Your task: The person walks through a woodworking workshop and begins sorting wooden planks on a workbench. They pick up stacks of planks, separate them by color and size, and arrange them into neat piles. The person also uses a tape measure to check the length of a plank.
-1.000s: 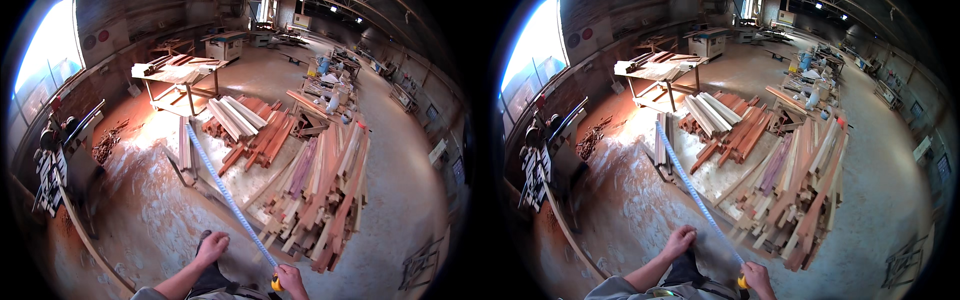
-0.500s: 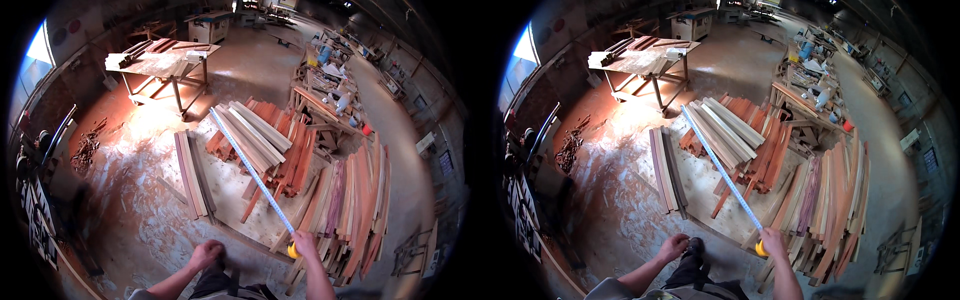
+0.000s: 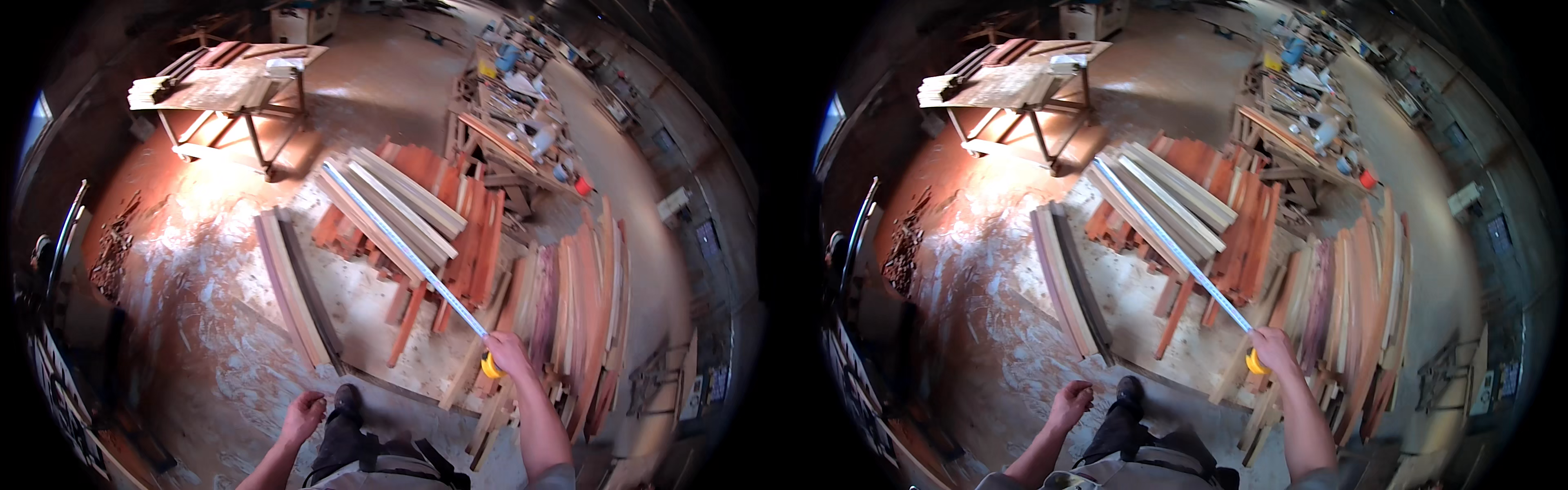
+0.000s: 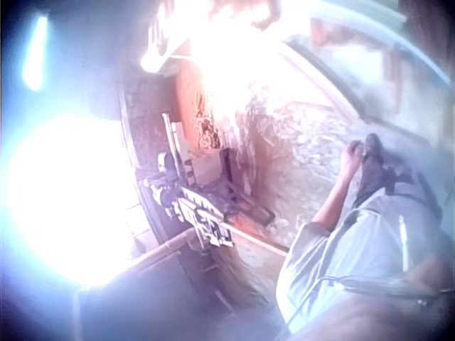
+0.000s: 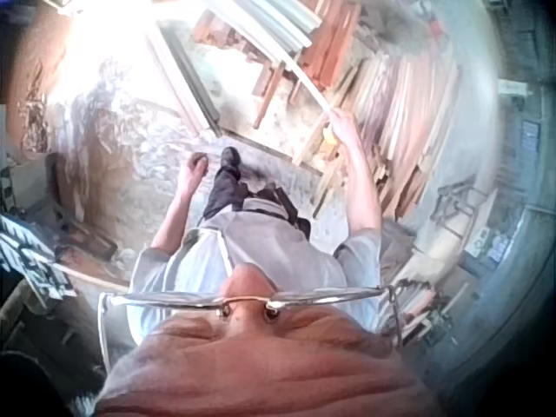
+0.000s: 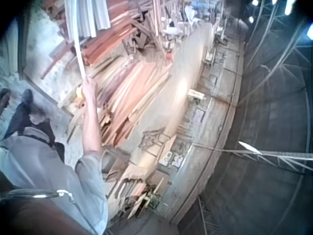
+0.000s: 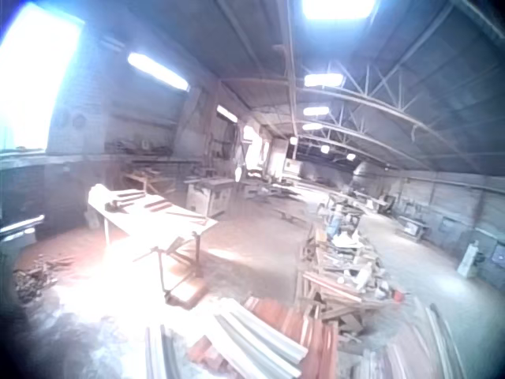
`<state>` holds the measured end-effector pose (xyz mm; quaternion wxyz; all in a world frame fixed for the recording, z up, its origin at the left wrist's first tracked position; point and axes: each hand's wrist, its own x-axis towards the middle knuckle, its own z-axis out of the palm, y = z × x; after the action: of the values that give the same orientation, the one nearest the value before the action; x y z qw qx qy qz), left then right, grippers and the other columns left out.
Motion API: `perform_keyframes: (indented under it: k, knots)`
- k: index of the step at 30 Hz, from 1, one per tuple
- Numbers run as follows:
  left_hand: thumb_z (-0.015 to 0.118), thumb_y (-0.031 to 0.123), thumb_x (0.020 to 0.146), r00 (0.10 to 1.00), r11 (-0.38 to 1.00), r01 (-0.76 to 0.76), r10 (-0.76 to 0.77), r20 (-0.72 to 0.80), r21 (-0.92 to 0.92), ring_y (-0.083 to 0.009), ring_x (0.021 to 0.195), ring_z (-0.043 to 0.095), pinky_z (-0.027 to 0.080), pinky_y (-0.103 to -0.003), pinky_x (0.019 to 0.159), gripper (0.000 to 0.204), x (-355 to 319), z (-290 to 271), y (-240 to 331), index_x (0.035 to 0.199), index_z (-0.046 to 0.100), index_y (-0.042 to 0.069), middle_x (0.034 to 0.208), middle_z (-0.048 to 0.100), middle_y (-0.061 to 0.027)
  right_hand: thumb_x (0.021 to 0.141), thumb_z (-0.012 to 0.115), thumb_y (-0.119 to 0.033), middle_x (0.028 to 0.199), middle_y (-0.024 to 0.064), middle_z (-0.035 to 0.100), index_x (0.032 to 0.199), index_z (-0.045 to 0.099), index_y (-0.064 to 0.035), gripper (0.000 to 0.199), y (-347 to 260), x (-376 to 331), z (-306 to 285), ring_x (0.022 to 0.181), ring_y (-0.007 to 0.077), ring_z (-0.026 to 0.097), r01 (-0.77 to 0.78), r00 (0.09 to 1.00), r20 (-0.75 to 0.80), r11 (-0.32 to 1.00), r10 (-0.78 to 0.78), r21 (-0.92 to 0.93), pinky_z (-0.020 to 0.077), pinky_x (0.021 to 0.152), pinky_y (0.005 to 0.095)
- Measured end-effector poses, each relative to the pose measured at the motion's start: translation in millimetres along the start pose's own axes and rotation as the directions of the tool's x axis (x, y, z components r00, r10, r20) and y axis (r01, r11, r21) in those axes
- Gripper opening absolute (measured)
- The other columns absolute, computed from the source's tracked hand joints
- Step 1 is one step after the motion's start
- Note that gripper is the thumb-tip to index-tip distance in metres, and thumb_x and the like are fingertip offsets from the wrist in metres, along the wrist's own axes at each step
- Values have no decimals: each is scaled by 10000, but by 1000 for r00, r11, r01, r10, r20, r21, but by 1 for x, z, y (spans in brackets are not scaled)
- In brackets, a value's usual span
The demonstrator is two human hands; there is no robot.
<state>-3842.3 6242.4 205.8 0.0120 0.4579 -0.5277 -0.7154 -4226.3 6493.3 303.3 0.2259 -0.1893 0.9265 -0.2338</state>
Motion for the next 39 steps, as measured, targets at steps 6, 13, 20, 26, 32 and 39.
perform_keyframes:
  k: [6,13,20,26,32,39]
  knots:
    - [586,130,929,999,998,40,-40,-2,44,-111,671,591,501,-255,621,236,7,-2,14,1122,592,-4,823,628,-39,904,547,-359,765,213,596,825,609,-17,357,-7,4,1,741,378,598,-69,997,-29,997,68,-23,457,672,438]
    - [582,126,927,999,999,35,-34,-10,14,-102,665,586,495,-248,609,218,9,-12,31,1108,596,4,808,616,-30,907,569,-319,697,172,578,829,618,-11,321,-8,6,4,651,297,578,-68,995,-69,997,65,-33,459,642,393]
    - [579,132,923,999,998,37,-37,-10,52,-102,667,588,496,-246,613,230,12,-23,37,1105,595,-8,804,618,-35,910,574,-317,688,151,573,846,620,-16,310,-12,7,6,648,274,579,-84,994,-71,996,82,-16,459,643,383]
    - [571,121,929,1000,983,-15,16,-2,183,-134,697,605,504,-265,630,261,12,-19,63,1137,577,-36,834,620,-64,912,569,-289,693,130,611,852,642,-14,291,-32,5,14,653,233,600,-57,990,-119,984,77,168,465,639,354]
    - [586,132,930,997,983,-76,72,32,169,-132,715,609,510,-266,656,262,30,15,77,1133,579,-33,848,628,-66,922,569,-267,693,61,618,855,656,4,293,-15,-19,55,681,113,584,-58,993,-64,890,98,452,457,641,290]
    - [607,261,906,960,891,-278,264,89,359,-145,671,608,500,-301,634,405,71,81,143,1183,565,-32,758,624,-75,922,581,-248,745,42,635,838,658,-11,264,29,-101,125,694,113,588,-271,962,160,697,222,663,461,657,267]
